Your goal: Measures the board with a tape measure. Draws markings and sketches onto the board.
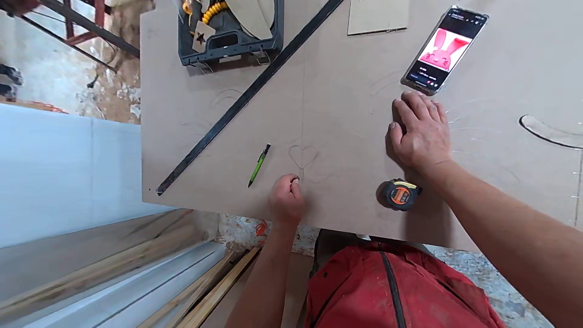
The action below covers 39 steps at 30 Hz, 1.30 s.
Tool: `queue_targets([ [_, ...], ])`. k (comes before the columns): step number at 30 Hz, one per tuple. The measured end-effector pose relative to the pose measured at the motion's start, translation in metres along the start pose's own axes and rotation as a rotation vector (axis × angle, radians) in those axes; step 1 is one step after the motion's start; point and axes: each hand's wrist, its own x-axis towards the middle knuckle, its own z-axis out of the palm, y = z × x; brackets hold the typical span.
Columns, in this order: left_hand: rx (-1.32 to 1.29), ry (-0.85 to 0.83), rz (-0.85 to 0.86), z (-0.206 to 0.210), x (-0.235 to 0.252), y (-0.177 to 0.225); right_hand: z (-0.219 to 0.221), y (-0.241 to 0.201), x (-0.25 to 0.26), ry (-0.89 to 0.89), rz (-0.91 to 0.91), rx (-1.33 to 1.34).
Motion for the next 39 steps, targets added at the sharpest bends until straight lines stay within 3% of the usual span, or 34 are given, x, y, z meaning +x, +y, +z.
queue_targets([
  [8,0.073,-0.06,0.093,0.003,-0.007,-0.011,0.001,-0.002,-0.002,0.004,-0.006,0.011],
  [13,0.07,0.01,0.155,0.014,0.009,-0.011,0.001,-0.001,0.0,0.011,-0.007,0.007],
  [26,0.035,-0.059,0.133,0.007,-0.004,-0.015,0.0,-0.001,-0.001,0.015,-0.009,-0.009],
  [31,0.037,0.008,0.174,0.014,0.004,-0.015,0.002,-0.002,-0.002,0.011,-0.008,-0.01],
  [36,0.025,-0.056,0.157,0.011,0.0,-0.013,0.0,-0.002,-0.001,0.015,-0.009,-0.008],
  [39,-0.076,-0.126,-0.019,-0.001,0.02,-0.016,0.0,-0.003,-0.002,0.0,-0.023,0.003],
])
